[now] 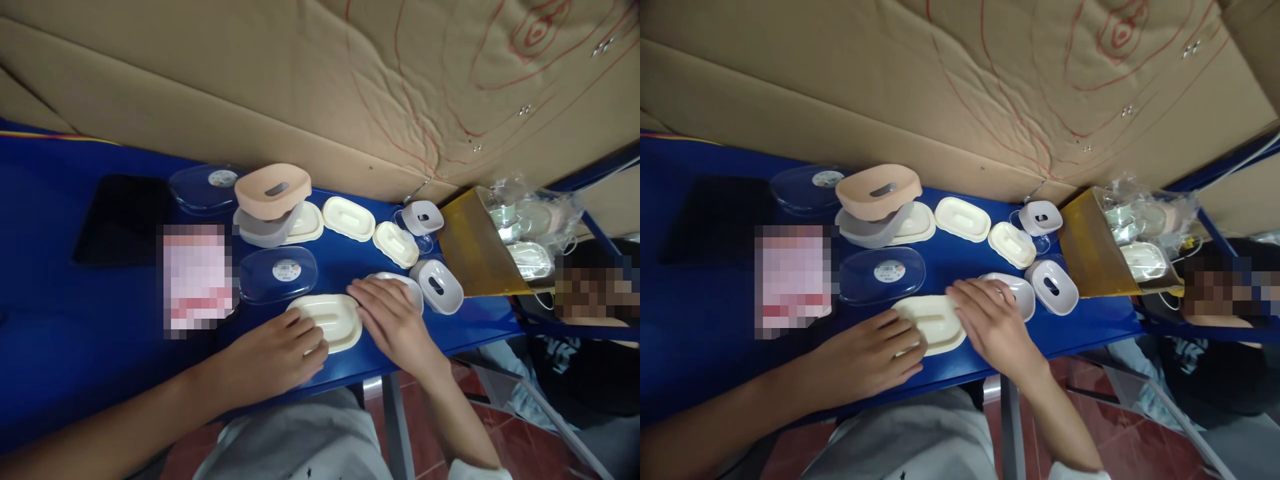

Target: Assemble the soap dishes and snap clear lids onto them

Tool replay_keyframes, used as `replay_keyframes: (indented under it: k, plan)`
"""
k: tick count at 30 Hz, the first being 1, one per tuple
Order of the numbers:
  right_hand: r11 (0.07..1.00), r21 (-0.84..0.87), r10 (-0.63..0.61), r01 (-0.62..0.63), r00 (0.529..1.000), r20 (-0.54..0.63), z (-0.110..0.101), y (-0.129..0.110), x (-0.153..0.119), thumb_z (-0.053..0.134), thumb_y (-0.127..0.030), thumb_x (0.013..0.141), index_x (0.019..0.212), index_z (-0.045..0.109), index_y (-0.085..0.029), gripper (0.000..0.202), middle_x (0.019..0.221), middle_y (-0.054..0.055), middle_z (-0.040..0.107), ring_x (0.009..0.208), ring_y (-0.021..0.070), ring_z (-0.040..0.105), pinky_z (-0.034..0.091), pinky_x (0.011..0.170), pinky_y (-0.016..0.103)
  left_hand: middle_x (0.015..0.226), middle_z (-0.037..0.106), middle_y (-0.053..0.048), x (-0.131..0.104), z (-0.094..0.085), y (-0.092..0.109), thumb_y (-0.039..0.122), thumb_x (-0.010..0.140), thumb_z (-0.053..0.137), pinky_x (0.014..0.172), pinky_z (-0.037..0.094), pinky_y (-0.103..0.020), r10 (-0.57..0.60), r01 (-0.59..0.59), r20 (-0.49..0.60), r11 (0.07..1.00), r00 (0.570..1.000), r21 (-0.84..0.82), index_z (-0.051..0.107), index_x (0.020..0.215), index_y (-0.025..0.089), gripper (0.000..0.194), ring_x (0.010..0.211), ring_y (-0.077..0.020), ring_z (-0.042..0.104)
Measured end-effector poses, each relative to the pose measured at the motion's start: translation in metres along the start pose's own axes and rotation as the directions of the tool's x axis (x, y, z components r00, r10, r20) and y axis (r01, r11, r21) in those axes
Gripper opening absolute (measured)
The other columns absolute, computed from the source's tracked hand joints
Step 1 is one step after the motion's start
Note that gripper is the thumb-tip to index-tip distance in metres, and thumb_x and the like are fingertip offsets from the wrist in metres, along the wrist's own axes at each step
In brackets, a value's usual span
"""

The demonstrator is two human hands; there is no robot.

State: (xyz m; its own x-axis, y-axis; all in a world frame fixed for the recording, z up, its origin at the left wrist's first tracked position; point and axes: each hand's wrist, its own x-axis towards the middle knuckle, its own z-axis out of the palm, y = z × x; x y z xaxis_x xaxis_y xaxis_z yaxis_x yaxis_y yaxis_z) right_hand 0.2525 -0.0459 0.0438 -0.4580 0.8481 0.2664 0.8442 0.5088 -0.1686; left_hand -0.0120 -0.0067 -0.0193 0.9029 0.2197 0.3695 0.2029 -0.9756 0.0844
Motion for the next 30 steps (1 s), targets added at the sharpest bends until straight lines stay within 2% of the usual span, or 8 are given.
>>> replay_keyframes:
  k: [2,4,8,12,18,23,26,30]
  plan:
    - [0.991,0.055,-0.123,0.119,0.989,0.083,0.008,-0.006,0.038,0.051,-0.021,0.115,0.149,0.064,-0.024,0.036,0.150,0.007,0.071,0.142,0.0236,0.064,0.049,0.120,0.045,0.093,0.068,0.000,-0.001,0.002,0.001,0.025,0.104,0.068,0.088,0.043,-0.041,0.007,-0.007,-0.016,1.000,1.000,0.008,0.067,0.100,0.021,0.006,0.087,-0.0229,0.061]
    - [0.982,0.060,-0.186,0.177,0.966,0.179,0.021,-0.011,0.070,0.054,-0.028,0.115,0.149,0.064,-0.022,0.036,0.158,0.009,0.065,0.149,0.0260,0.058,0.047,0.123,0.048,0.092,0.068,0.000,-0.001,0.004,0.001,0.024,0.102,0.070,0.088,0.044,-0.041,0.009,-0.009,-0.028,1.000,1.000,0.015,0.066,0.099,0.021,0.006,0.086,-0.0230,0.061]
    - [0.983,0.064,-0.182,0.171,0.943,0.280,0.040,-0.009,0.098,0.066,-0.037,0.110,0.154,0.059,-0.020,0.048,0.166,0.014,0.057,0.155,0.0318,0.051,0.043,0.127,0.053,0.091,0.069,-0.001,-0.002,0.001,0.000,0.020,0.100,0.071,0.088,0.045,-0.041,0.019,-0.019,-0.009,0.999,1.000,0.027,0.065,0.098,0.021,0.007,0.084,-0.0227,0.061]
    - [0.994,0.086,-0.084,0.063,0.960,0.266,0.031,0.010,0.087,0.077,-0.035,0.103,0.150,0.061,-0.023,0.051,0.158,0.015,0.062,0.154,0.0358,0.050,0.042,0.127,0.058,0.093,0.069,-0.002,-0.003,-0.005,-0.002,0.017,0.100,0.070,0.086,0.044,-0.040,0.035,-0.035,-0.004,0.999,0.999,0.021,0.066,0.098,0.021,0.007,0.086,-0.0222,0.062]
    - [0.984,0.112,0.096,-0.137,0.946,0.309,0.015,0.035,0.071,0.083,-0.029,0.097,0.143,0.060,-0.023,0.052,0.145,0.016,0.064,0.137,0.0358,0.063,0.052,0.116,0.058,0.093,0.068,0.000,-0.005,-0.005,-0.009,0.017,0.096,0.077,0.086,0.044,-0.040,-0.009,0.009,0.011,1.000,1.000,0.010,0.065,0.101,0.021,0.013,0.084,-0.0219,0.060]
    - [0.981,0.136,0.095,-0.136,0.957,0.273,0.016,0.042,0.063,0.075,-0.029,0.103,0.151,0.057,-0.024,0.052,0.158,0.017,0.059,0.148,0.0364,0.057,0.048,0.122,0.061,0.092,0.068,0.000,-0.005,-0.002,-0.016,0.020,0.097,0.077,0.085,0.043,-0.040,-0.045,0.046,0.030,0.999,0.999,-0.014,0.065,0.102,0.021,0.013,0.085,-0.0218,0.061]
    - [0.977,0.172,0.093,-0.129,0.974,0.204,0.005,0.053,0.057,0.065,-0.032,0.110,0.154,0.057,-0.026,0.046,0.161,0.014,0.059,0.150,0.0325,0.056,0.046,0.125,0.058,0.098,0.071,-0.001,-0.005,-0.001,-0.017,0.018,0.097,0.077,0.089,0.044,-0.041,-0.053,0.054,0.038,0.998,0.998,-0.012,0.066,0.105,0.021,0.014,0.090,-0.0224,0.063]
    - [0.968,0.160,0.191,-0.195,0.981,0.039,-0.014,0.069,0.052,0.054,-0.031,0.115,0.149,0.062,-0.027,0.036,0.150,0.010,0.069,0.144,0.0290,0.063,0.049,0.123,0.053,0.100,0.074,-0.002,-0.003,-0.002,-0.016,0.023,0.099,0.076,0.090,0.045,-0.043,-0.053,0.053,0.021,0.999,0.998,-0.010,0.068,0.106,0.021,0.010,0.093,-0.0240,0.066]
